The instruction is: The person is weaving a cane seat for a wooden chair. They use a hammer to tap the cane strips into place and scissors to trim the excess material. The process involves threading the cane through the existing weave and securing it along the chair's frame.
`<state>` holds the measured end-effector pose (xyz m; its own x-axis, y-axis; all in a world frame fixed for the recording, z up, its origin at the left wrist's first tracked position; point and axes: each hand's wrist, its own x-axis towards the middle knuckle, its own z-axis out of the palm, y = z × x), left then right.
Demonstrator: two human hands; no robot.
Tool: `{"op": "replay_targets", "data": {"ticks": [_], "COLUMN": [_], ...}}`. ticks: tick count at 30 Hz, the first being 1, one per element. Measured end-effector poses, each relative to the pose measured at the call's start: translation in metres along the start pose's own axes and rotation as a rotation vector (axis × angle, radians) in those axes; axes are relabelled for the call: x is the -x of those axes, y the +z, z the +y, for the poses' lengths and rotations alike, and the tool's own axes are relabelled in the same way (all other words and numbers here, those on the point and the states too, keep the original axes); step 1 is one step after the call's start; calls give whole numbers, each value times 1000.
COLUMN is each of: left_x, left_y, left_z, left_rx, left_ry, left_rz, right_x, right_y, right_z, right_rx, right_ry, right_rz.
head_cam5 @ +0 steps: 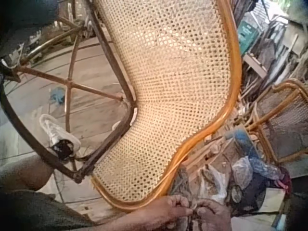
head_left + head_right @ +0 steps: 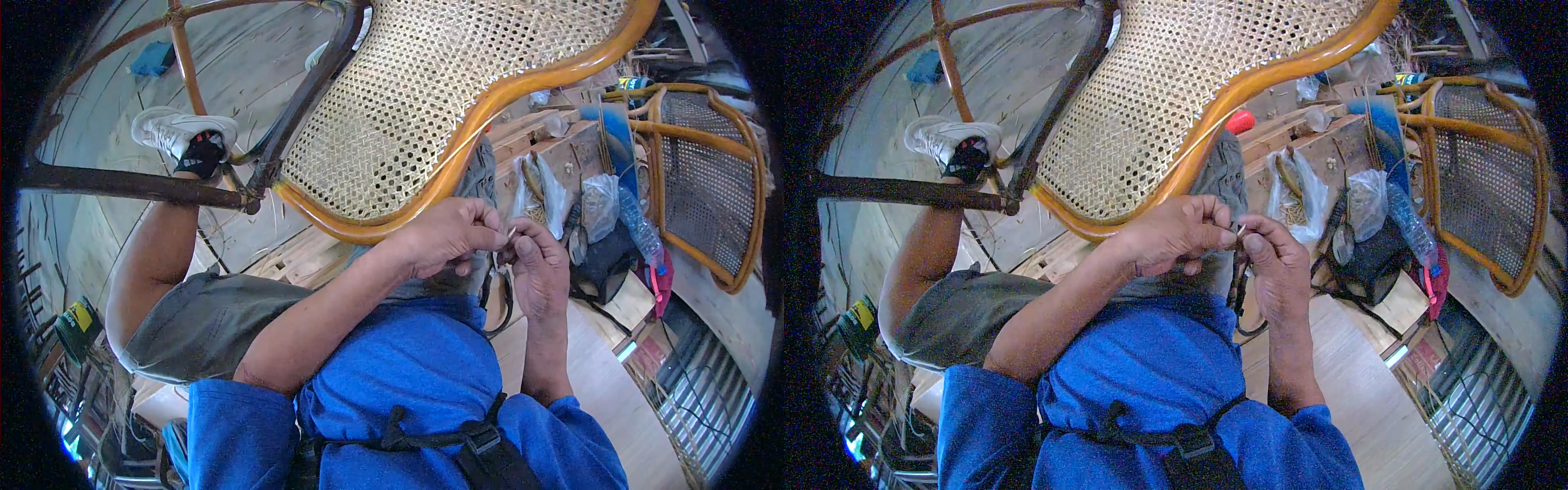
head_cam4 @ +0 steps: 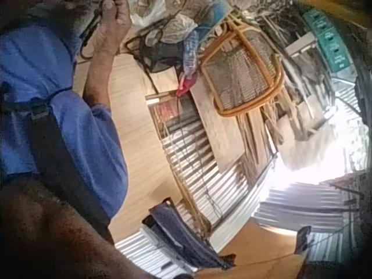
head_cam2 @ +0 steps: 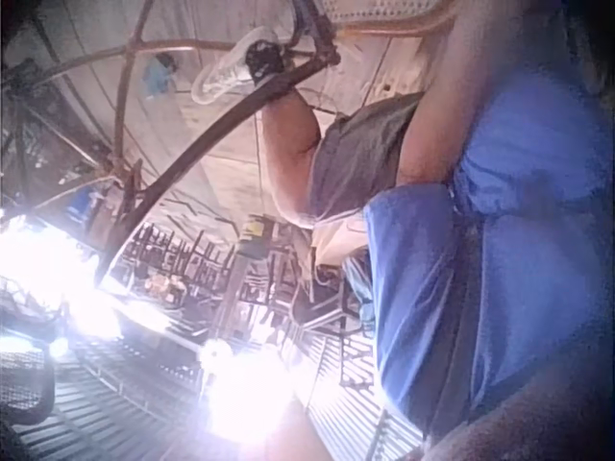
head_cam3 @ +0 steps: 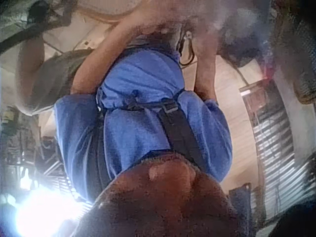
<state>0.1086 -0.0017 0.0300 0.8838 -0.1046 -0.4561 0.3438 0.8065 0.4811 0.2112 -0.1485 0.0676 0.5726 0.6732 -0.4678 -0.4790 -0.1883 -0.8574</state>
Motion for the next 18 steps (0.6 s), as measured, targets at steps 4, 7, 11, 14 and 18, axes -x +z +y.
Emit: {"op": "replay_targets", "data": {"ticks": [4,7,11,14,18], "left_x": [2,17,31,37,40], "left_y": [1,13,21,26,25], "left_z": [4,21,34,42,40], "left_rx": [4,20,19,-3,-15], "left_ry": [28,126,226,220,237], "left_rz": [-81,-69,-80,-45,-17], "right_x": [0,1,-2,-3,-1], "right_y": [8,23,29,42,53], "right_z": [-7,-23,-35,-47,-52], "right_rx": [30,-45,-104,-78,-33], "right_ry": [-85,-182,-267,-249,-239], "right_rz": [-31,-78,-126,-55,50]}}
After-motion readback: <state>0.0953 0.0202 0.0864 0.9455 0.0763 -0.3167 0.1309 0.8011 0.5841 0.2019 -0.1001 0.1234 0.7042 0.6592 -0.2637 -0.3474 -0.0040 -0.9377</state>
